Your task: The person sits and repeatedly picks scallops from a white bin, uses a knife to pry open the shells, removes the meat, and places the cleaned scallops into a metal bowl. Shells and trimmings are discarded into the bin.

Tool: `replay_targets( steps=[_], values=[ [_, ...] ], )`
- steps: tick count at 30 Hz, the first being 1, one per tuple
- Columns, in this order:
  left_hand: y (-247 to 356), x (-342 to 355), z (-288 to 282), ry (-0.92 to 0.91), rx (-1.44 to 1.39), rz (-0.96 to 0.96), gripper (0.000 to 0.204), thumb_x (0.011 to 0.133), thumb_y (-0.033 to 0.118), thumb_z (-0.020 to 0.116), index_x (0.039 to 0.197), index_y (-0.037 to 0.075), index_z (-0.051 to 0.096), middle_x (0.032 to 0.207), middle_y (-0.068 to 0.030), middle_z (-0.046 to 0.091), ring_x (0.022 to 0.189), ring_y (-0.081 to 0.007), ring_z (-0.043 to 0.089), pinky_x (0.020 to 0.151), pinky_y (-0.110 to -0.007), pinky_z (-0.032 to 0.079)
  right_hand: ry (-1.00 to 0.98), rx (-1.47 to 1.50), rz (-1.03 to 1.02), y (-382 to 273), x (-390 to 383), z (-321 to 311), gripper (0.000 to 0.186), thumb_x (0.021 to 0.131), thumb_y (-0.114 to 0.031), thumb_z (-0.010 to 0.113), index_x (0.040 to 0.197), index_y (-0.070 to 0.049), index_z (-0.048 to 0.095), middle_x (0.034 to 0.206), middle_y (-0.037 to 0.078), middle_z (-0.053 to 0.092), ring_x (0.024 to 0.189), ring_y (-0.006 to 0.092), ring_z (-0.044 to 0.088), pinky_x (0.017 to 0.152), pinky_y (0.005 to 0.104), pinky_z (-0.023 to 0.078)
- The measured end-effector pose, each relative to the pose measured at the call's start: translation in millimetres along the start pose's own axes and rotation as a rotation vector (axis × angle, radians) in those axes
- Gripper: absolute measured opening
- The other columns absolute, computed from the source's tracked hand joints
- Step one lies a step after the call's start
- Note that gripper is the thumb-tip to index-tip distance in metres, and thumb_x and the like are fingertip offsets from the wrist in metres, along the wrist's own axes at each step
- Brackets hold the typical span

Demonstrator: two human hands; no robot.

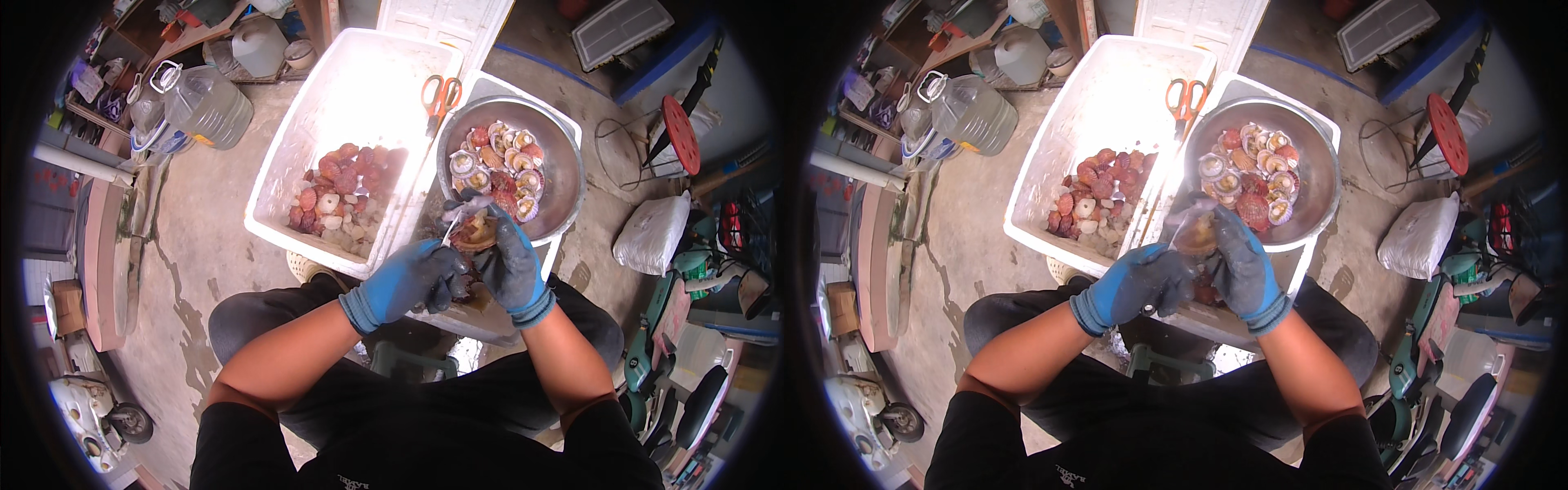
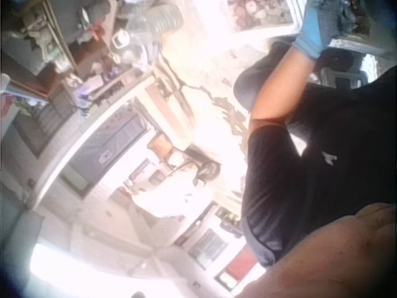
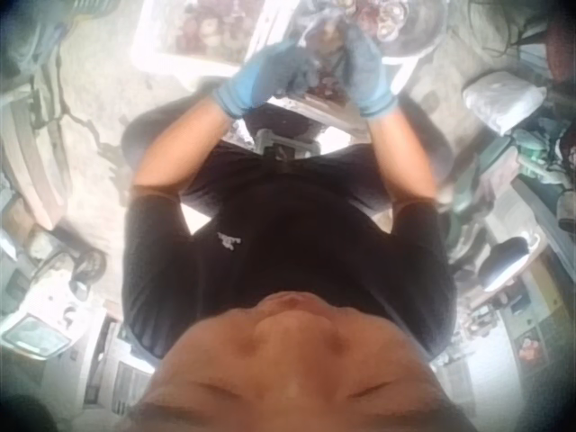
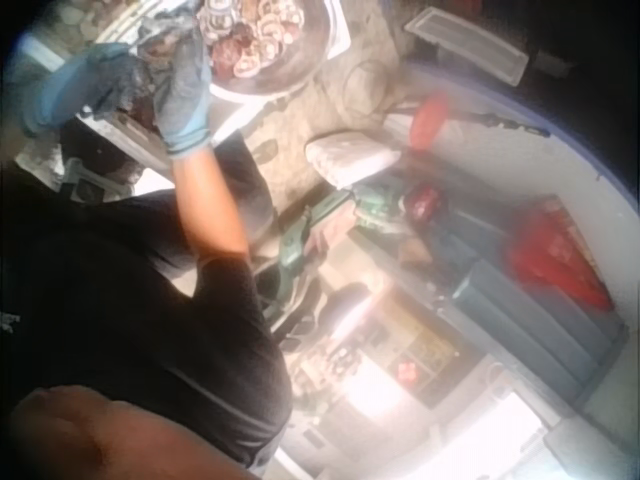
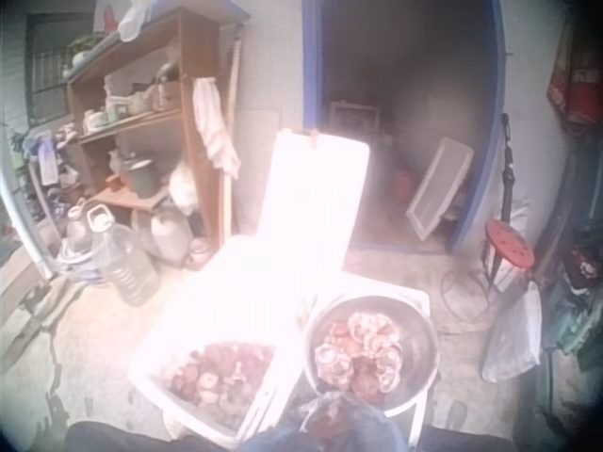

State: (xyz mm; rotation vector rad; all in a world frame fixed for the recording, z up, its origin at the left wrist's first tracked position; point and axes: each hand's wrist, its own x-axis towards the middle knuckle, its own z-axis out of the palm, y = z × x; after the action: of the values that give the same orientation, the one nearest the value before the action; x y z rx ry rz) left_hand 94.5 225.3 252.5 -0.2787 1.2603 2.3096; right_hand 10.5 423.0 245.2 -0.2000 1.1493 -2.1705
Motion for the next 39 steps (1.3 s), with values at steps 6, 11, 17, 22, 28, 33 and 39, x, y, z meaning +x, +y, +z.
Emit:
replay_targets(
  steps=[6,11,17,22,28,33,39],
  values=[
    [22.1,-1.6,-4.1,-0.030,-0.078,-0.177,0.034,0.112,0.029,0.054,0.122,0.001,0.069,0.094,-0.0095,0.074,0.068,-0.0140,0.065,0.059,-0.028,0.051,-0.042,0.189,0.034,-0.6,-2.0,7.0,0.052,0.116,-0.028,0.046,0.160,0.000,0.042,0.149,0.015,0.058,0.133,0.0250,0.061,0.113,0.0409,0.050],
    [11.7,1.4,-12.5,0.212,0.691,0.070,0.026,0.108,0.027,0.061,0.116,0.004,0.071,0.092,-0.0158,0.073,0.070,-0.0223,0.069,0.065,-0.037,0.056,0.090,-0.209,-0.118,-1.6,13.7,2.4,0.048,0.115,-0.024,0.045,0.156,0.002,0.048,0.148,0.015,0.060,0.135,0.0242,0.059,0.114,0.0385,0.047],
    [11.4,-8.4,-45.5,0.330,1.677,0.171,0.025,0.102,0.031,0.069,0.108,0.006,0.072,0.091,-0.0214,0.073,0.082,-0.0386,0.073,0.075,-0.046,0.059,0.083,-0.559,-0.270,-7.6,6.5,-1.1,0.041,0.111,-0.013,0.049,0.149,0.000,0.057,0.146,0.009,0.062,0.137,0.0174,0.053,0.122,0.0345,0.035],
    [34.9,0.0,-36.6,0.473,1.488,0.259,0.031,0.100,0.033,0.073,0.114,0.006,0.074,0.096,-0.0198,0.076,0.086,-0.0387,0.074,0.078,-0.045,0.060,0.063,-0.456,-0.192,-10.5,5.1,0.6,0.042,0.110,-0.011,0.049,0.150,-0.001,0.057,0.147,0.008,0.062,0.138,0.0165,0.053,0.122,0.0345,0.035],
    [25.8,11.2,-9.3,0.385,1.246,0.565,0.027,0.099,0.022,0.075,0.119,0.004,0.071,0.094,-0.0169,0.074,0.082,-0.0357,0.072,0.074,-0.041,0.057,-0.058,-0.377,-0.095,2.0,1.0,5.5,0.043,0.110,-0.013,0.051,0.150,-0.002,0.057,0.149,0.008,0.061,0.138,0.0176,0.054,0.122,0.0362,0.036],
    [32.7,14.9,-33.3,0.442,1.125,0.493,0.018,0.103,0.021,0.071,0.111,0.005,0.072,0.087,-0.0147,0.071,0.075,-0.0253,0.068,0.071,-0.040,0.053,0.020,-0.156,-0.174,-5.1,7.3,-1.1,0.044,0.113,-0.023,0.049,0.150,0.000,0.056,0.150,0.010,0.060,0.140,0.0203,0.053,0.122,0.0379,0.036],
    [31.0,-0.7,-17.1,0.242,1.014,0.227,0.019,0.106,0.018,0.069,0.115,0.002,0.073,0.080,-0.0009,0.060,0.072,-0.0111,0.056,0.069,-0.031,0.051,0.102,-0.513,-0.393,-12.2,9.4,-4.9,0.046,0.115,-0.028,0.048,0.150,0.000,0.055,0.148,0.011,0.060,0.141,0.0210,0.052,0.124,0.0385,0.034]
  ],
)
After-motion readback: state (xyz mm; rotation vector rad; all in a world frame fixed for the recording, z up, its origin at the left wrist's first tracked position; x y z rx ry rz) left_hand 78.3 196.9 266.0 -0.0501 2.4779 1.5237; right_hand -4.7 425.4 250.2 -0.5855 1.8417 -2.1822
